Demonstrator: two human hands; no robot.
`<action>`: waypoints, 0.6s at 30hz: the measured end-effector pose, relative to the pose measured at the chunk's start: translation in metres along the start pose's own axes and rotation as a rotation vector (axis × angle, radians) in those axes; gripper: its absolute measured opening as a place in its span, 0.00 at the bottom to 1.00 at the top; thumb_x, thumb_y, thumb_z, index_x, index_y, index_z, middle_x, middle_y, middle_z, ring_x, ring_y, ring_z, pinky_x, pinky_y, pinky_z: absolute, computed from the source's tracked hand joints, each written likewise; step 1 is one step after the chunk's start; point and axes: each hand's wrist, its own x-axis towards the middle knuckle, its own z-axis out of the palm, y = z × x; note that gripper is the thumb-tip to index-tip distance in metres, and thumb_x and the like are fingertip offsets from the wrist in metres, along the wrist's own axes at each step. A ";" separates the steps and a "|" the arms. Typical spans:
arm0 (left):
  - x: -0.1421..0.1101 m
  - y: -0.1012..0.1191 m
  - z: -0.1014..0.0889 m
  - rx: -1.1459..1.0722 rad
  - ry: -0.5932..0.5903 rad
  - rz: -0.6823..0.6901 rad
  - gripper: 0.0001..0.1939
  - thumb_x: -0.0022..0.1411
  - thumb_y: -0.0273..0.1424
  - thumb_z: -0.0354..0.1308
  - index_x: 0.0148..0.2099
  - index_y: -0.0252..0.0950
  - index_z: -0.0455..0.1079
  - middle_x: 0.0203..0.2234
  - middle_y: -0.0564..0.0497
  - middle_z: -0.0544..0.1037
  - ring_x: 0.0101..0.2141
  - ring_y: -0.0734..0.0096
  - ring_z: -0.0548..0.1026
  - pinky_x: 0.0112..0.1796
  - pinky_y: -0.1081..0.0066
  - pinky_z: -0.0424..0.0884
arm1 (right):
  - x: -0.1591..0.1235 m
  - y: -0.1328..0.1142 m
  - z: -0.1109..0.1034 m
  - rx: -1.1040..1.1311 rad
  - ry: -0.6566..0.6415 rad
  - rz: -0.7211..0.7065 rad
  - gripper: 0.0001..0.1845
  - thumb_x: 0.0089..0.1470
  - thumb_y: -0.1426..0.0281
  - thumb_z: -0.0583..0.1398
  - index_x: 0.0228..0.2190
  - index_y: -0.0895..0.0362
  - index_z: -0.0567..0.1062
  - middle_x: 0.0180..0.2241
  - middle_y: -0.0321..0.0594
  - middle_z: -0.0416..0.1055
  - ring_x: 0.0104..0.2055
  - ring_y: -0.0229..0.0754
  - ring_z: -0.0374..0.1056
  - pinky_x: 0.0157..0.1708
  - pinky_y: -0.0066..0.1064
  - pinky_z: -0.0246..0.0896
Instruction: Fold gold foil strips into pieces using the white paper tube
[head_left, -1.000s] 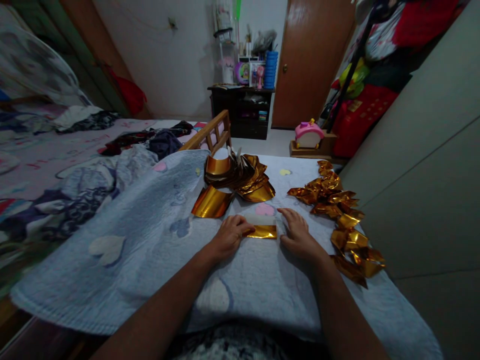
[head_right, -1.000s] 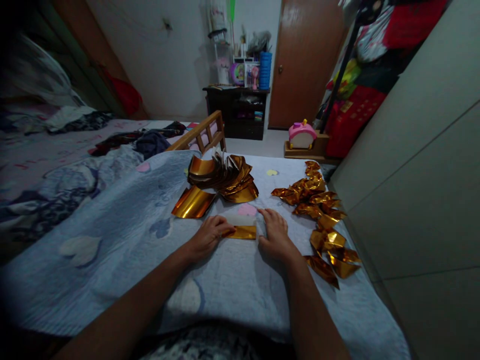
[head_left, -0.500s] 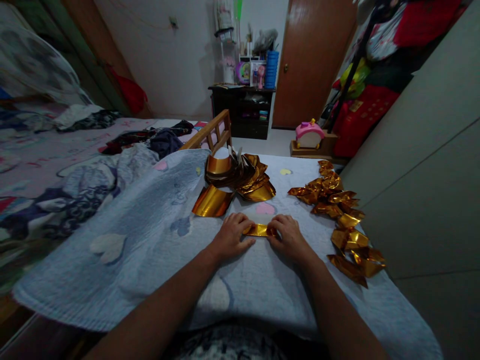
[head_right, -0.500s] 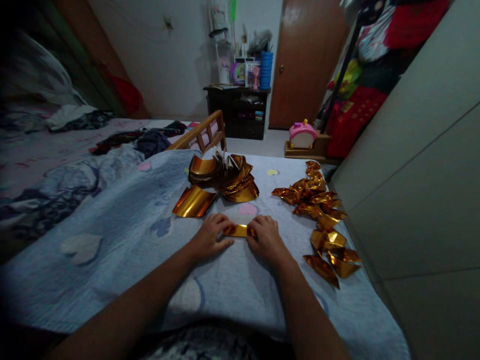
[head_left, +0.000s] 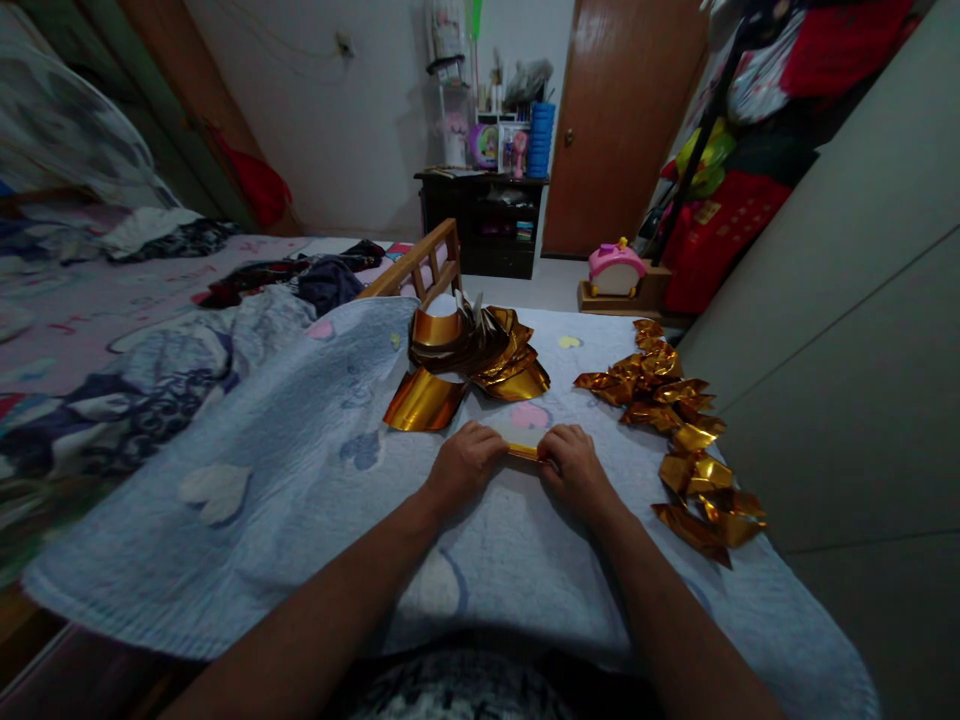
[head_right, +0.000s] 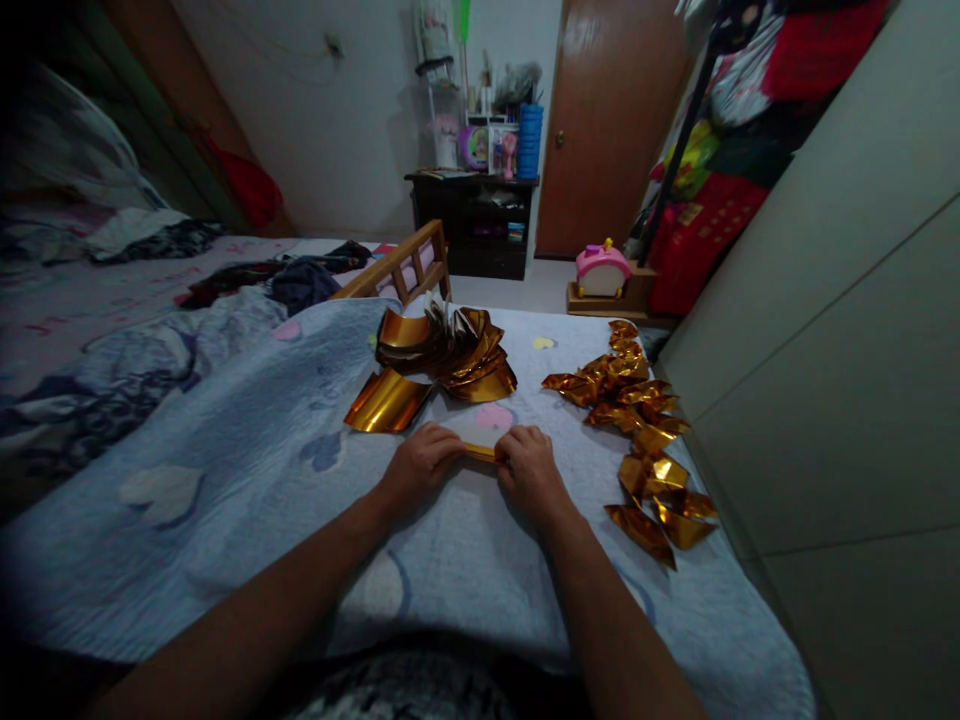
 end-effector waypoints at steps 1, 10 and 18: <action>0.000 0.000 0.000 -0.022 0.017 -0.002 0.12 0.71 0.29 0.51 0.43 0.36 0.76 0.36 0.46 0.79 0.40 0.63 0.71 0.42 0.64 0.70 | 0.000 -0.001 0.000 -0.008 0.007 -0.008 0.11 0.46 0.81 0.57 0.31 0.56 0.73 0.37 0.42 0.71 0.44 0.48 0.62 0.43 0.37 0.54; 0.006 0.010 -0.003 0.063 0.121 -0.054 0.10 0.70 0.28 0.52 0.39 0.38 0.75 0.42 0.46 0.78 0.45 0.60 0.70 0.48 0.61 0.68 | -0.002 -0.019 -0.003 -0.096 0.144 -0.168 0.06 0.52 0.79 0.60 0.30 0.56 0.71 0.34 0.42 0.69 0.42 0.48 0.59 0.45 0.38 0.53; 0.005 0.020 -0.004 0.164 -0.075 -0.038 0.07 0.68 0.28 0.55 0.43 0.39 0.75 0.45 0.46 0.77 0.47 0.59 0.69 0.49 0.59 0.67 | -0.002 -0.026 0.011 -0.131 0.010 -0.226 0.05 0.63 0.69 0.59 0.34 0.56 0.74 0.36 0.43 0.70 0.41 0.47 0.61 0.45 0.38 0.55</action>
